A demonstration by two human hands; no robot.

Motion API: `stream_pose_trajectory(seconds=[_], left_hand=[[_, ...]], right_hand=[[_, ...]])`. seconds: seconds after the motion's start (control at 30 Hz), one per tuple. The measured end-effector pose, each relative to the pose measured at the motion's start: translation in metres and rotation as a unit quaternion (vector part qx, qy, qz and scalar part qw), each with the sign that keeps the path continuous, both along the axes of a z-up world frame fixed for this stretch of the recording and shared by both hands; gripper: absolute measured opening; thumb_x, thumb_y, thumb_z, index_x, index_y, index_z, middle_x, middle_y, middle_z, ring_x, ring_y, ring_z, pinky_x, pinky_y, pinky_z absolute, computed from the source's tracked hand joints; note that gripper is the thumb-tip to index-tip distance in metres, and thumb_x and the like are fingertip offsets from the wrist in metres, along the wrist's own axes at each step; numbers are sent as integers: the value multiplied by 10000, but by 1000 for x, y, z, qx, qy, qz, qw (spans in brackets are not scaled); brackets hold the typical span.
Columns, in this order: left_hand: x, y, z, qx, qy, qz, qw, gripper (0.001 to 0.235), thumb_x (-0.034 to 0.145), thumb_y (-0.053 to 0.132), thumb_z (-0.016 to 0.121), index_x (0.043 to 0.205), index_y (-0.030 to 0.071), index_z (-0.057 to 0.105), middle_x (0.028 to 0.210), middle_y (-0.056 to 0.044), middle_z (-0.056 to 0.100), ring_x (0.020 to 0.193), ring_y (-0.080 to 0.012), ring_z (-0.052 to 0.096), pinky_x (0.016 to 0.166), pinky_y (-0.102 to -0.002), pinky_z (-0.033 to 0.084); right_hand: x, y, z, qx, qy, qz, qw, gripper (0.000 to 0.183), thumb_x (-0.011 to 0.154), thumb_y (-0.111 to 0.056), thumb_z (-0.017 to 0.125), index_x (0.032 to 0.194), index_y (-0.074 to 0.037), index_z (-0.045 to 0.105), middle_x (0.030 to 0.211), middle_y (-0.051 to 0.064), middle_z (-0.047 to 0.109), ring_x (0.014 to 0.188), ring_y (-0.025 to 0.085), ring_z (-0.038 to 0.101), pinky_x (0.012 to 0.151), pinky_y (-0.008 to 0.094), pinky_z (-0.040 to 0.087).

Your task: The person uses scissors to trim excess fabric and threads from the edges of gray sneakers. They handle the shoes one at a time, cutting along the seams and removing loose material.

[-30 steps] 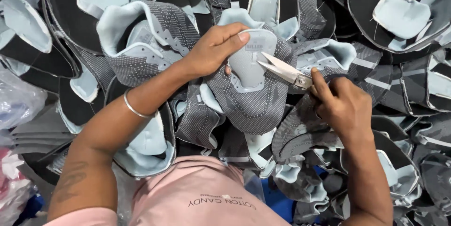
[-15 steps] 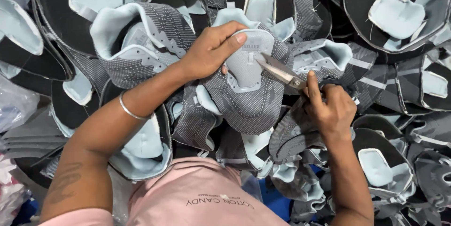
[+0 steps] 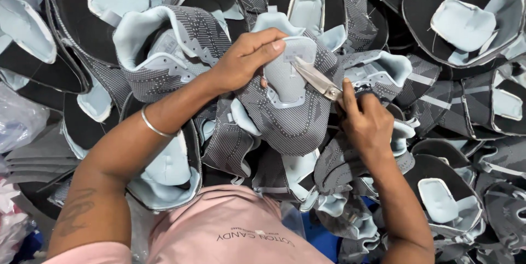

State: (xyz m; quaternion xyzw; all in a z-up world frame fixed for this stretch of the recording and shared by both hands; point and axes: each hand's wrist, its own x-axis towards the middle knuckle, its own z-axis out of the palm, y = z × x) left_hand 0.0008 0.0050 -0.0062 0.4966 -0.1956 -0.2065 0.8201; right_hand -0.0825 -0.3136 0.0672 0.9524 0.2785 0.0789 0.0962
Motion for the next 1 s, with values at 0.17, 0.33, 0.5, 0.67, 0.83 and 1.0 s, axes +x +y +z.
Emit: stream_pose_trajectory(seconds=[0.17,0.33,0.5,0.67,0.83,1.0], left_hand=[[2,0,6,15,7,10,1000,393,1131,300,450,1309,-10,614,951,-11,677,720,-21,620,548,-194,535],[-2,1,5,32,4,42,999,400,1134,312,446,1300,-5,626,932,-10,688,697,-17,625,546,-189,540],[0,-2,7,25,-10,39,999,404,1135,312,449,1299,-15,620,925,-20,686,681,-19,610,531,-188,528],[2,0,-1,17,-1,27,999,396,1136,305,455,1291,-20,621,929,-31,681,695,-28,622,538,-196,543],[6,2,-4,-24,64,4,998,387,1115,293,480,1256,-32,636,941,-39,689,703,-48,649,524,-214,548],[3,-1,-4,-15,33,-10,999,389,1140,300,469,1249,-29,645,887,-28,672,668,-42,626,537,-206,540]], right_hand=[[-6,-25,-12,135,42,-43,989,568,786,-114,859,1324,-115,676,855,65,554,643,226,569,554,364,460],[-14,-15,2,242,-13,-125,962,456,888,-169,928,1254,-103,665,879,68,578,673,208,595,572,341,460],[-18,-2,10,89,-8,-2,996,522,739,-144,881,1228,-85,708,863,100,578,692,276,586,595,400,470],[-12,-7,3,80,12,17,997,523,761,-144,890,1246,-63,712,800,86,524,645,261,552,561,404,443],[-4,-4,4,82,28,22,996,528,774,-151,877,1264,-59,703,807,80,508,641,246,544,553,399,440],[2,-3,0,45,10,49,998,532,809,-148,871,1306,-58,702,801,76,492,631,234,536,541,383,439]])
